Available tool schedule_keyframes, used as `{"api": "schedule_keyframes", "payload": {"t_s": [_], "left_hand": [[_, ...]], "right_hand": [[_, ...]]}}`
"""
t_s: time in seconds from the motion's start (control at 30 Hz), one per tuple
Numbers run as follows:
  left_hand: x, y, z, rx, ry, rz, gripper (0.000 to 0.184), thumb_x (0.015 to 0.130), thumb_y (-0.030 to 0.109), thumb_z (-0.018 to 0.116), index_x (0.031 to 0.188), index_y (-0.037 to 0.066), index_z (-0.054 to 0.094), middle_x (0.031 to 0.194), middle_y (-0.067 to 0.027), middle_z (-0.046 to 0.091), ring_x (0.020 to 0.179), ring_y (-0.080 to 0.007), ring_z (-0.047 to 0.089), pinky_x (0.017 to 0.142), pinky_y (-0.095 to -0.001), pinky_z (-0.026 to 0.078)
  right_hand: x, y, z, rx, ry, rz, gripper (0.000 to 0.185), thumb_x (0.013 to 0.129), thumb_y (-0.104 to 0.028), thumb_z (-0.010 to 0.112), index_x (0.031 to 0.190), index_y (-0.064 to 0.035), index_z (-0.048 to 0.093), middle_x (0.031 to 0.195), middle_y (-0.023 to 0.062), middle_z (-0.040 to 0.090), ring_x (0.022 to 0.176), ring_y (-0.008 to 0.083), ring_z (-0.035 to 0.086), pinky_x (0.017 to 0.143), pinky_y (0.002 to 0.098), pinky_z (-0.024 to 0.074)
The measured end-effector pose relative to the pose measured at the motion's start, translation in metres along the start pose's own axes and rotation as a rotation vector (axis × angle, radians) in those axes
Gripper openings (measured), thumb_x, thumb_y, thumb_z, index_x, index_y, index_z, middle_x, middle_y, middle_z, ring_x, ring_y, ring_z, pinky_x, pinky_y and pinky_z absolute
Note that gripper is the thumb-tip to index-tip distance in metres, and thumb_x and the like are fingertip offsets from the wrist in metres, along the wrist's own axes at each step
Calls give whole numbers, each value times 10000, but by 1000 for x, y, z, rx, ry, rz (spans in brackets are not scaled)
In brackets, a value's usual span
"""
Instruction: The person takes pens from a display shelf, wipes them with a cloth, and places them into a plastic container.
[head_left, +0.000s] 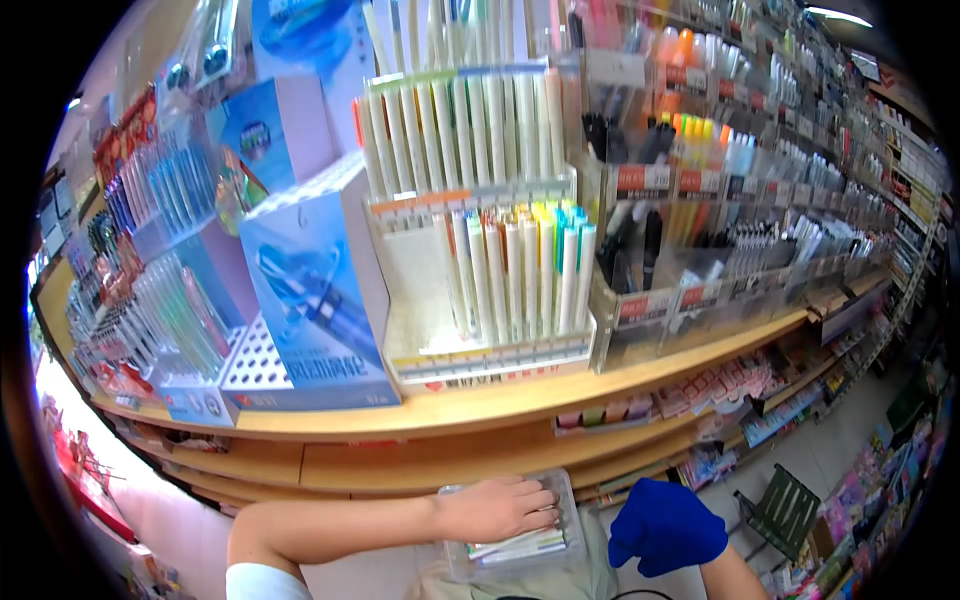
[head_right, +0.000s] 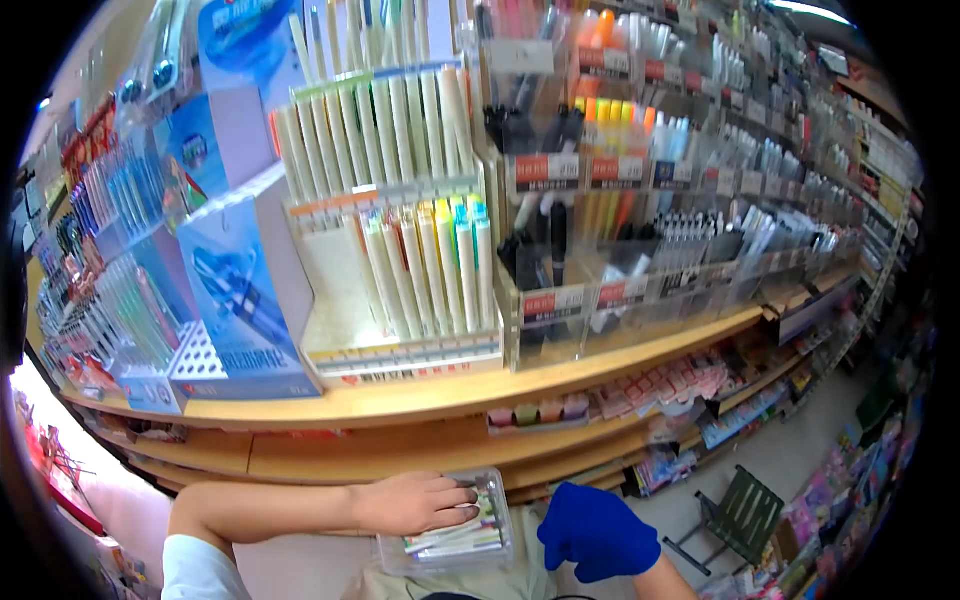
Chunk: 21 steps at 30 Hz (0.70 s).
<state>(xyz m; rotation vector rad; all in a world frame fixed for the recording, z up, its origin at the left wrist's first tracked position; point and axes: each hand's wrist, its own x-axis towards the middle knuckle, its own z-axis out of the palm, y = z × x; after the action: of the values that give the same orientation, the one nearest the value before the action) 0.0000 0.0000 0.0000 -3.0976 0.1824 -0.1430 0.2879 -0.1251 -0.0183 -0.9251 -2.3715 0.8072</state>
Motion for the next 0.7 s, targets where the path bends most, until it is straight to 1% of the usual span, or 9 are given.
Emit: {"api": "schedule_keyframes", "payload": {"t_s": [0.1,0.17,0.23,0.3,0.33,0.43,0.53,0.63,0.7], "left_hand": [[9,0,-60,16,420,-109,374,745,118,639,1097,41,537,1115,-110,545,946,-264,546,762,-351,456],[13,-8,-91,106,690,-235,341,745,57,627,1071,19,535,1120,-131,537,923,-282,546,742,-354,454],[20,-19,-122,172,952,-411,431,702,-48,639,1100,7,482,952,-157,546,859,-268,544,721,-327,456],[27,-33,-140,86,1137,-592,404,752,-10,654,1105,-5,460,925,-145,530,852,-248,530,716,-315,454],[31,-42,-145,81,1145,-635,404,758,8,668,1101,-5,455,910,-137,527,830,-230,527,705,-311,455],[38,-67,-154,33,1147,-764,415,767,59,708,1083,-7,448,856,-112,523,750,-181,517,659,-293,455],[41,-83,-161,-50,1134,-826,402,761,78,736,1042,0,460,726,-56,515,588,-125,474,551,-260,427],[39,-83,-170,-57,1072,-852,357,758,60,732,1008,16,482,673,-33,488,573,-106,460,537,-249,413],[38,-82,-176,-82,1033,-825,295,755,46,729,989,24,552,751,-29,495,600,-94,464,559,-241,422]], "right_hand": [[-2,-7,-2,21,161,65,283,566,-193,745,834,-129,680,843,38,670,823,274,616,721,369,477],[12,-21,0,124,339,76,288,602,-172,744,868,-99,662,832,39,657,809,241,615,706,348,472],[38,-47,0,212,468,112,289,658,-135,738,917,-59,633,820,37,638,784,195,613,688,323,470],[39,-58,-4,609,421,635,272,685,-86,725,929,-38,614,833,30,620,756,173,601,675,311,470],[45,-46,-8,1164,379,725,217,688,-32,708,876,-34,599,867,31,593,743,156,571,673,294,467],[59,-78,-13,1314,422,673,172,674,7,672,815,-33,581,910,51,591,755,165,560,681,279,453],[43,-67,-5,349,392,-54,144,518,-155,644,654,-121,614,845,95,600,828,296,550,764,397,414],[40,-68,-5,251,342,-76,149,465,-141,637,605,-120,592,795,86,597,830,297,550,751,393,414],[38,-70,-4,342,358,-8,147,451,-137,632,589,-121,583,783,82,596,827,297,551,741,393,415]]}}
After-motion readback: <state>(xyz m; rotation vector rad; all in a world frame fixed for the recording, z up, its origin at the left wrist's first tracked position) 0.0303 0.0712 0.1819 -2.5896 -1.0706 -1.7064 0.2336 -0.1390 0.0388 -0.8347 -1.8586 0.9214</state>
